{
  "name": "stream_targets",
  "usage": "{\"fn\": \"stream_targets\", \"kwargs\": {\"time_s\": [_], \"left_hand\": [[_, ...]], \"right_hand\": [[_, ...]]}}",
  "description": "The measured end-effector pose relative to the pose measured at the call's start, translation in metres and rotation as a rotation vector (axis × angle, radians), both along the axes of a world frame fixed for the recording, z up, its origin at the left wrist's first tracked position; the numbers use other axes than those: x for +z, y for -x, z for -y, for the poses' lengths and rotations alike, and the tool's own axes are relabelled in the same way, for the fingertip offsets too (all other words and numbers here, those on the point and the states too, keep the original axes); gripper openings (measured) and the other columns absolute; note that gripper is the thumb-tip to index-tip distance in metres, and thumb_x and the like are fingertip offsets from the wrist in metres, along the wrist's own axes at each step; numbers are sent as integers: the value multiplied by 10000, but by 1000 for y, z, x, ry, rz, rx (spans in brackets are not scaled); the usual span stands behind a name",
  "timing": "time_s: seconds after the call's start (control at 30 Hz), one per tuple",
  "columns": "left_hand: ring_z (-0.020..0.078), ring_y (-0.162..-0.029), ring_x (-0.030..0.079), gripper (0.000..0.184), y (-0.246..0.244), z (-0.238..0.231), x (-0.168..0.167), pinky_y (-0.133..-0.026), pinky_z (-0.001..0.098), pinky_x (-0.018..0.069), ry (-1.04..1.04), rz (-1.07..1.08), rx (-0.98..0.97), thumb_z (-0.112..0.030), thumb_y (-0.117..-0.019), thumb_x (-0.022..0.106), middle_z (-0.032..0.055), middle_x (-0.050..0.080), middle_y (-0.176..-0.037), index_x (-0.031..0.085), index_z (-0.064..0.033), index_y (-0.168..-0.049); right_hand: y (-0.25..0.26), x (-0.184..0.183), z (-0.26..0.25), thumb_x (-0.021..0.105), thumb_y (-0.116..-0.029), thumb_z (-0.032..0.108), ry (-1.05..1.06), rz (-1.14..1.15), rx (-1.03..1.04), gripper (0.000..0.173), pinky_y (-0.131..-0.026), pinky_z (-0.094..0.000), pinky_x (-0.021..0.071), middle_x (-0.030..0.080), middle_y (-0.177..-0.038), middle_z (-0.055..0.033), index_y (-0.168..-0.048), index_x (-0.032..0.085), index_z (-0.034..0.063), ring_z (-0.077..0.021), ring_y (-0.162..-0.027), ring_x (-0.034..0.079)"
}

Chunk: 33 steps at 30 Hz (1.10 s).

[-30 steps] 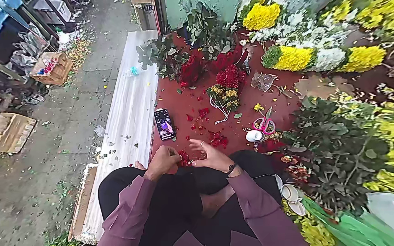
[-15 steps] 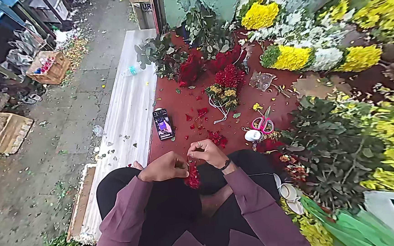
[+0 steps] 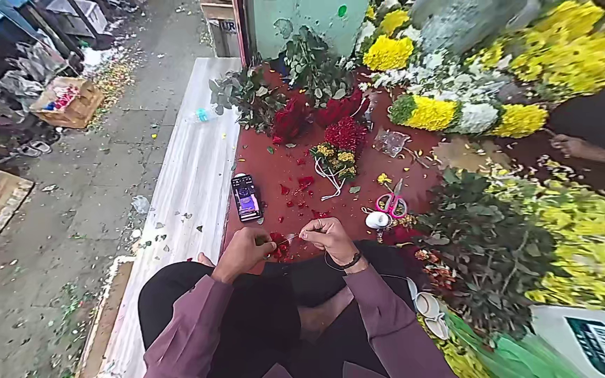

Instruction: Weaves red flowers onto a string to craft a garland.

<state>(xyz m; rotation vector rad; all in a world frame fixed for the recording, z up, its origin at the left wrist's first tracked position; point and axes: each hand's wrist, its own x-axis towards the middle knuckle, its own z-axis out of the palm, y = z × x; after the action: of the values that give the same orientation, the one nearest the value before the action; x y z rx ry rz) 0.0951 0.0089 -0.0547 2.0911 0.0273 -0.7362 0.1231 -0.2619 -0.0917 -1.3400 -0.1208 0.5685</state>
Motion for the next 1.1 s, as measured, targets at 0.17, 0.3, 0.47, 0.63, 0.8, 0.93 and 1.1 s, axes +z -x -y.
{"fn": "stream_targets", "kwargs": {"time_s": [0.17, 0.3, 0.47, 0.63, 0.8, 0.93, 1.1], "left_hand": [[73, -786, 692, 169, 2, -3, 6, -751, 328, 588, 154, -99, 2, -312, -911, 757, -35, 746, -872, 788, -148, -884], [125, -870, 652, 141, 3, -5, 7, -752, 374, 558, -6, -53, 105, -268, -775, 832, 11, 709, -1012, 761, -153, -734], [205, -998, 628, 173, 6, -5, 6, -862, 486, 521, -208, -33, 98, -365, -722, 834, -4, 700, -956, 765, -206, -723], [160, -673, 672, 220, 9, 2, 10, -664, 507, 552, -231, -129, 11, -416, -782, 775, -30, 704, -707, 768, -197, -798], [137, -668, 671, 192, 10, 4, 11, -652, 482, 554, -231, -162, 46, -415, -791, 767, -49, 708, -710, 779, -225, -809], [126, -643, 673, 173, 9, 4, 8, -632, 467, 564, -208, -186, 53, -404, -810, 754, -51, 710, -704, 778, -233, -804], [129, -662, 670, 176, 7, 5, 4, -638, 472, 552, -243, -255, 23, -411, -804, 735, -56, 700, -702, 774, -239, -802]], "right_hand": [[-4, -3, 8, 721, -922, 128, 80, -44, 57, 97, -432, -198, 321, 612, -642, 28, -915, 757, 38, -5, -462, 391], [0, -3, 3, 723, -924, 155, 95, 11, 177, 119, -469, -203, 370, 654, -687, 24, -917, 760, 43, -10, -508, 459], [5, 1, -2, 719, -927, 104, 14, 105, 281, 100, -600, -225, 508, 730, -808, -11, -931, 765, 15, -31, -652, 611], [6, 4, -1, 716, -929, 106, -16, 78, 303, 104, -607, -228, 513, 727, -806, -10, -929, 760, 12, -31, -654, 613], [-58, -27, 8, 635, -1008, 255, 582, -122, 255, 230, -586, -298, 507, 718, -816, -26, -1082, 759, 75, -108, -637, 613], [-124, -109, 20, 640, -985, 264, 1042, -5, -68, 242, -846, -635, 559, 737, -1073, -158, -1138, 745, 109, -353, -957, 712], [-169, -166, 4, 718, -903, 431, 1205, -24, -194, 410, -831, -677, 528, 730, -1065, -176, -1189, 731, 137, -404, -1018, 686]]}}
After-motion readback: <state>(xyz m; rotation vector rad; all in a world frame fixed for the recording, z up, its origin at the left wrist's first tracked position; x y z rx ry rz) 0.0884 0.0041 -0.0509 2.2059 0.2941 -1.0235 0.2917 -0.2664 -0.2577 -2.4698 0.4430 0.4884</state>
